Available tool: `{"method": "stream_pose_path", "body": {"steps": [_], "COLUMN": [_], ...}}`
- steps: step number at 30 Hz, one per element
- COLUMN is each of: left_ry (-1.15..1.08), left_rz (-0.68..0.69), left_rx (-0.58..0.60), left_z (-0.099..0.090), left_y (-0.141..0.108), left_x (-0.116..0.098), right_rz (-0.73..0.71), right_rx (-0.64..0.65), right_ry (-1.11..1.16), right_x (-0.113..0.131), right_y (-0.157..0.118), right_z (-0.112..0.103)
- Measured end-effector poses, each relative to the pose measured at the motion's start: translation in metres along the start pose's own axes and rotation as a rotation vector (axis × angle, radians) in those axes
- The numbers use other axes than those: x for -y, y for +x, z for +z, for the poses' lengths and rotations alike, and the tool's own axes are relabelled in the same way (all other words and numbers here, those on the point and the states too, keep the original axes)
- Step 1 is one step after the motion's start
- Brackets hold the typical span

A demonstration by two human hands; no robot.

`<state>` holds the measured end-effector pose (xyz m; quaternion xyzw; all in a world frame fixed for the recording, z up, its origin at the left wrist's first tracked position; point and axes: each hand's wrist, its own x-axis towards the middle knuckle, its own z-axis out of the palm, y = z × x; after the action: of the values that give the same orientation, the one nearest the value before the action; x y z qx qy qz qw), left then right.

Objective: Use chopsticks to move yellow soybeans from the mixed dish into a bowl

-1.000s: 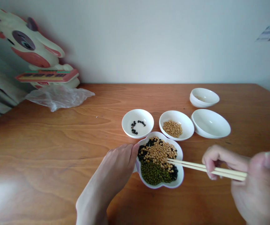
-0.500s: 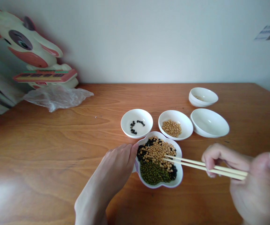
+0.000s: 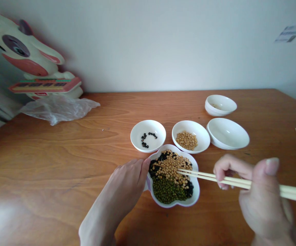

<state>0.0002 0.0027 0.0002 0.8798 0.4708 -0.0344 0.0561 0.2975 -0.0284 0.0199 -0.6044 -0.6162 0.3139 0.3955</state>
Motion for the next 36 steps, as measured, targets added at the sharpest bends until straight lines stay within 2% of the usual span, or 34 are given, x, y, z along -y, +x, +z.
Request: {"method": "stream_pose_path", "body": {"steps": [4, 8, 14, 18, 23, 28, 31, 36], "left_ry": [0.06, 0.055, 0.037, -0.021, 0.019, 0.084, 0.083, -0.006], "left_rz": [0.016, 0.0, -0.022, -0.013, -0.037, -0.02, -0.023, -0.002], "left_rx": [0.028, -0.005, -0.036, -0.044, 0.057, 0.128, 0.109, 0.001], "left_z": [-0.002, 0.001, 0.006, -0.001, -0.012, -0.011, -0.009, -0.005], "left_y": [0.001, 0.0, -0.003, -0.001, 0.003, 0.004, 0.004, 0.002], "left_x": [0.0, 0.001, 0.002, 0.002, -0.002, -0.004, -0.002, 0.002], "right_rz": [-0.005, -0.035, -0.051, 0.0, -0.063, -0.09, -0.094, -0.088], "right_rx": [-0.024, -0.032, 0.067, 0.001, -0.01, -0.032, -0.053, -0.124], "right_ry": [0.009, 0.005, -0.05, -0.083, -0.077, -0.095, -0.087, -0.074], "right_x": [-0.001, 0.002, 0.007, 0.011, 0.013, 0.014, 0.015, 0.002], "right_y": [0.002, -0.003, -0.013, -0.012, -0.009, -0.006, -0.004, -0.007], "right_z": [0.0, -0.006, -0.011, -0.006, -0.003, -0.001, -0.001, -0.009]}}
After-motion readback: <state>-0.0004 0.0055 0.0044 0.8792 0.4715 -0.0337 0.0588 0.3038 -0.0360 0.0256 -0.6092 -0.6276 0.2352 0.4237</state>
